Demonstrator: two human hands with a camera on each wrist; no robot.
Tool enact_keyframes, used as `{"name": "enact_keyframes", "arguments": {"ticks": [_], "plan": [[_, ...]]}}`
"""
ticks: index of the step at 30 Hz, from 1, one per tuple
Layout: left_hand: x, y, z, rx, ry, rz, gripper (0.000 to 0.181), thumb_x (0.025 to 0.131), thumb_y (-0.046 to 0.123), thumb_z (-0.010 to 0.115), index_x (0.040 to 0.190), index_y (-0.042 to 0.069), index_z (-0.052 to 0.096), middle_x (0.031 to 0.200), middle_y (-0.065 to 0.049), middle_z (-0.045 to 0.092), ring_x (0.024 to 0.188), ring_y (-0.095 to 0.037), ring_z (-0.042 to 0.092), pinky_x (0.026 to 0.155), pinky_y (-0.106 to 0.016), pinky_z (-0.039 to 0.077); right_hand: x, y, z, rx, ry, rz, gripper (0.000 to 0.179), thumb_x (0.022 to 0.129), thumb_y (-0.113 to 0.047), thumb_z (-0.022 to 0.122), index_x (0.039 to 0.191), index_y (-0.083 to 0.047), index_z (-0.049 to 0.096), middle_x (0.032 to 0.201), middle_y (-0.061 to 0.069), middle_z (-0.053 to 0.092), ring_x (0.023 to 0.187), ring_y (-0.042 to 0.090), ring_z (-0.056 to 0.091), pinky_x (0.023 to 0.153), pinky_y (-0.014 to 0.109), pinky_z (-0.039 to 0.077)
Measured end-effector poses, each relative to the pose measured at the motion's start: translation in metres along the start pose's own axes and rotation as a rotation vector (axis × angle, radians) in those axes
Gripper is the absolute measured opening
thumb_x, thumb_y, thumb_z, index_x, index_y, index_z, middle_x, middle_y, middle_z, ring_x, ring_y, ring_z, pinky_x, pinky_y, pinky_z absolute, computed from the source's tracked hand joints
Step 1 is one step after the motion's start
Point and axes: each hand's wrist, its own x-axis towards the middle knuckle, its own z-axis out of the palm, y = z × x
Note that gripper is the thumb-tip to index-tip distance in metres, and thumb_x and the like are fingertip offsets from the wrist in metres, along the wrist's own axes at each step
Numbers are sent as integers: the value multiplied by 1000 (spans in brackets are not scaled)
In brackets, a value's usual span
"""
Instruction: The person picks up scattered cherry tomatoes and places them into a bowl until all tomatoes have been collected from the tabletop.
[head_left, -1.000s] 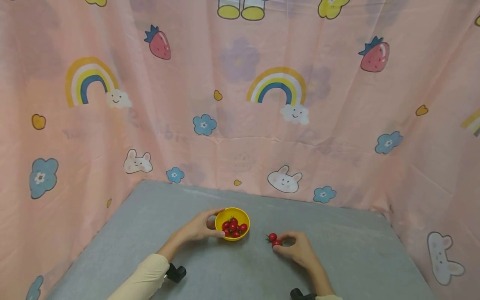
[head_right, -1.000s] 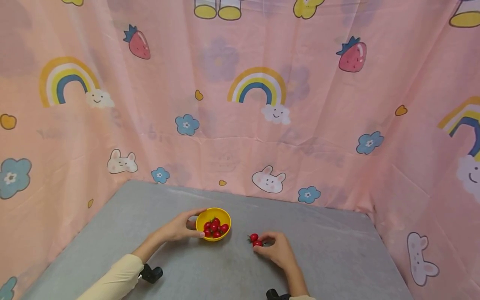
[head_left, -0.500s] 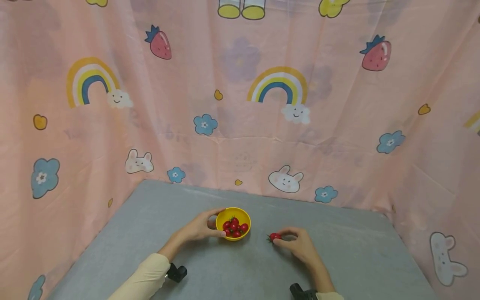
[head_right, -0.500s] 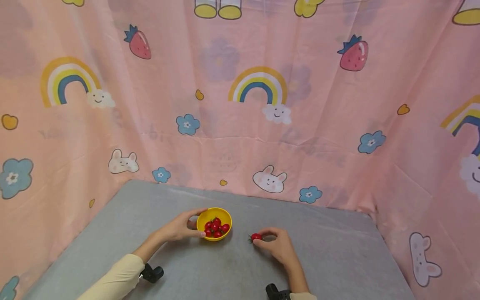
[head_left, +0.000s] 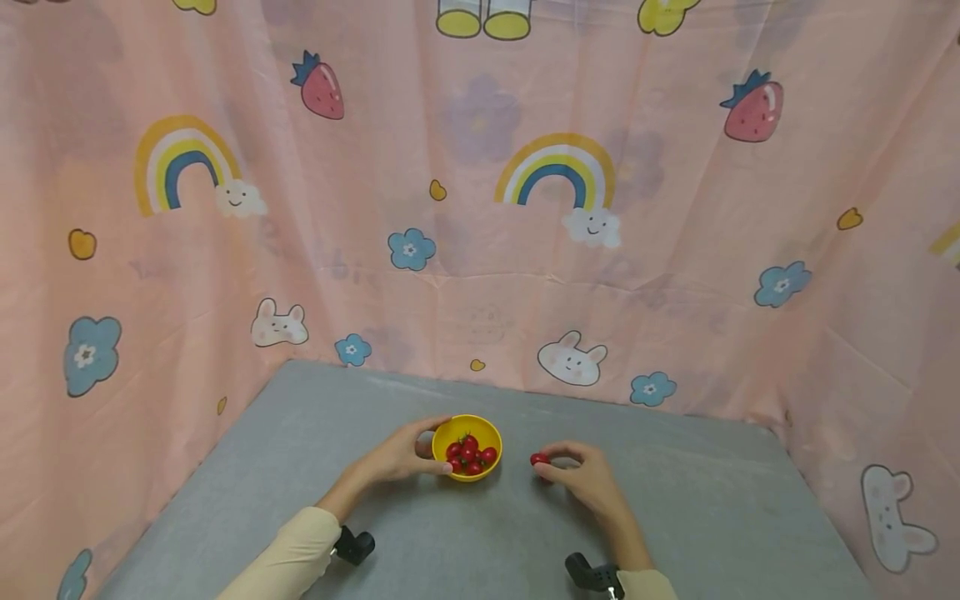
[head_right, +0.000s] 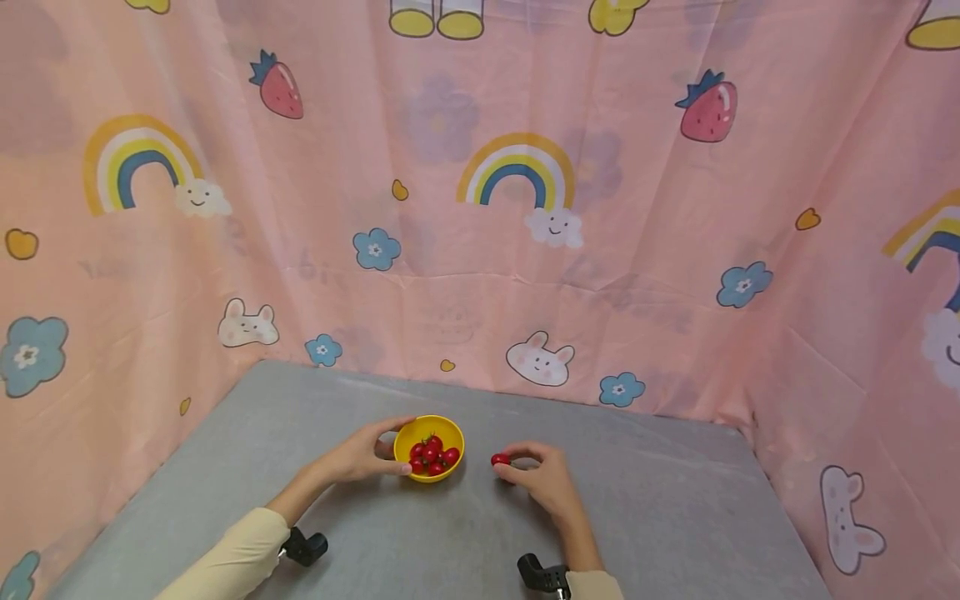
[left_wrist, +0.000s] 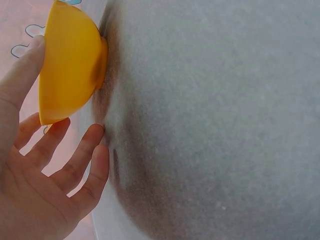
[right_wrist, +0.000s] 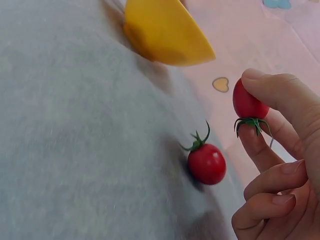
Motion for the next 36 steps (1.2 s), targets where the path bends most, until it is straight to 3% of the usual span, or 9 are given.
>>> {"name": "enact_keyframes", "arguments": {"ticks": [9,15,19,22,26,36], "plan": [[0,0,0,-1,-2,-4,79,89,26,82,154,8,42,143,-20,49,104,-26,67,92,-42,55,8,-10,11,46,-32,-20,24,82,-26,88,99,-12,78,103,2,71,100,27,58,77,35,51],[-1,3,-1,4,-4,-3,78,89,25,82,154,6,42,143,-20,49,104,-26,67,94,-44,54,15,-20,23,63,-80,-42,23,85,-25,86,102,-12,77,102,3,71,69,23,56,56,27,45],[-2,4,-1,14,-1,-13,78,89,25,82,154,7,42,143,-19,49,103,-24,66,94,-43,54,20,-25,33,57,-95,-81,22,85,-24,85,101,-11,77,101,2,71,83,28,59,67,30,47],[-3,5,-1,18,1,-4,77,90,24,82,153,6,43,143,-20,49,101,-24,66,92,-43,54,23,-31,39,60,-99,-103,21,85,-24,85,100,-11,78,102,0,71,105,30,58,87,41,49],[-3,5,-1,26,2,17,77,89,23,82,153,4,43,141,-21,50,100,-25,67,91,-42,55,27,-39,47,53,-102,-113,21,85,-25,85,100,-13,77,104,-2,71,112,27,58,101,54,44],[-3,5,-2,30,-7,15,78,90,24,81,154,4,41,142,-19,50,101,-24,67,92,-41,55,37,-48,62,76,-113,-159,20,86,-22,85,99,-10,77,108,2,72,112,28,59,99,55,46]]}}
